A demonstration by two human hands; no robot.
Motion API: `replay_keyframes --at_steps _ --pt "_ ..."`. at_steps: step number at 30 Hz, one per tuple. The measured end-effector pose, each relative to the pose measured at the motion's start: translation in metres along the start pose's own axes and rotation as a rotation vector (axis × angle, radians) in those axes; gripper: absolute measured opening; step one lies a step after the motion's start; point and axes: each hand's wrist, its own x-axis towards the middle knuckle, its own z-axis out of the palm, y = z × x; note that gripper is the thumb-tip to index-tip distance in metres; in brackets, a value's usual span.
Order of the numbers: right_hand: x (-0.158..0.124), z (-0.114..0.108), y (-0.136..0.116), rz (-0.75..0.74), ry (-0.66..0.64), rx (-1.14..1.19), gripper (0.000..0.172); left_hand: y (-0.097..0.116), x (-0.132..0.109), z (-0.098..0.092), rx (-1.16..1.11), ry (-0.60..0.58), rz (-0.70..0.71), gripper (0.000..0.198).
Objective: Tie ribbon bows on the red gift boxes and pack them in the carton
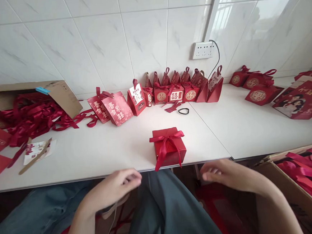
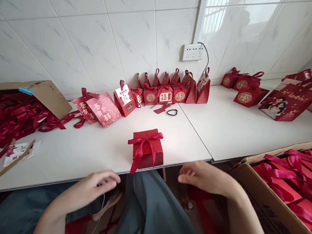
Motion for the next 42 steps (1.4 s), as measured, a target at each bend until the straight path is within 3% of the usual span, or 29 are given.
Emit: replay_keyframes --at_steps 2,4,6,8,12,16,20,22,26,31,34,37,42 --pt "0.009 -0.013 0.007 -0.003 0.184 0.020 0.041 0.007 0.009 -0.009 -0.068 0.235 0.054 0.035" --pt "0.028 -0.015 0.009 -0.175 0.326 0.143 0.059 0.018 0.026 -0.008 -0.157 0.386 0.137 0.040" --pt "0.049 -0.008 0.005 -0.394 0.311 0.233 0.097 0.029 0.048 0.000 -0.229 0.417 0.195 0.044" --pt "0.069 0.002 0.000 -0.492 0.247 0.217 0.119 0.037 0.068 0.010 -0.286 0.412 0.219 0.045" --pt "0.085 0.018 -0.013 -0.502 0.184 0.227 0.115 0.043 0.085 0.025 -0.418 0.503 0.284 0.034" --pt "0.074 0.025 -0.021 -0.539 0.333 0.200 0.107 0.052 0.069 0.037 -0.440 0.702 0.385 0.023" --pt "0.053 0.030 -0.030 -0.585 0.530 0.096 0.105 0.069 0.042 0.053 -0.164 0.949 0.711 0.008" --pt "0.042 0.032 -0.035 -0.614 0.600 0.071 0.106 0.078 0.031 0.060 -0.003 1.010 0.894 0.011" --pt "0.027 0.034 -0.042 -0.682 0.705 0.061 0.102 0.090 0.016 0.070 0.208 1.065 1.106 0.021" --pt "0.014 0.036 -0.044 -0.694 0.760 0.058 0.100 0.100 0.003 0.076 0.322 1.077 1.146 0.027" --pt "0.009 0.036 -0.046 -0.667 0.749 0.066 0.102 0.102 0.000 0.077 0.190 1.035 1.103 0.028" --pt "0.005 0.036 -0.047 -0.643 0.755 0.031 0.105 0.099 -0.001 0.075 -0.128 1.000 0.980 0.023" --pt "0.002 0.035 -0.046 -0.615 0.767 -0.010 0.102 0.089 -0.003 0.058 -0.425 0.796 0.707 0.017"
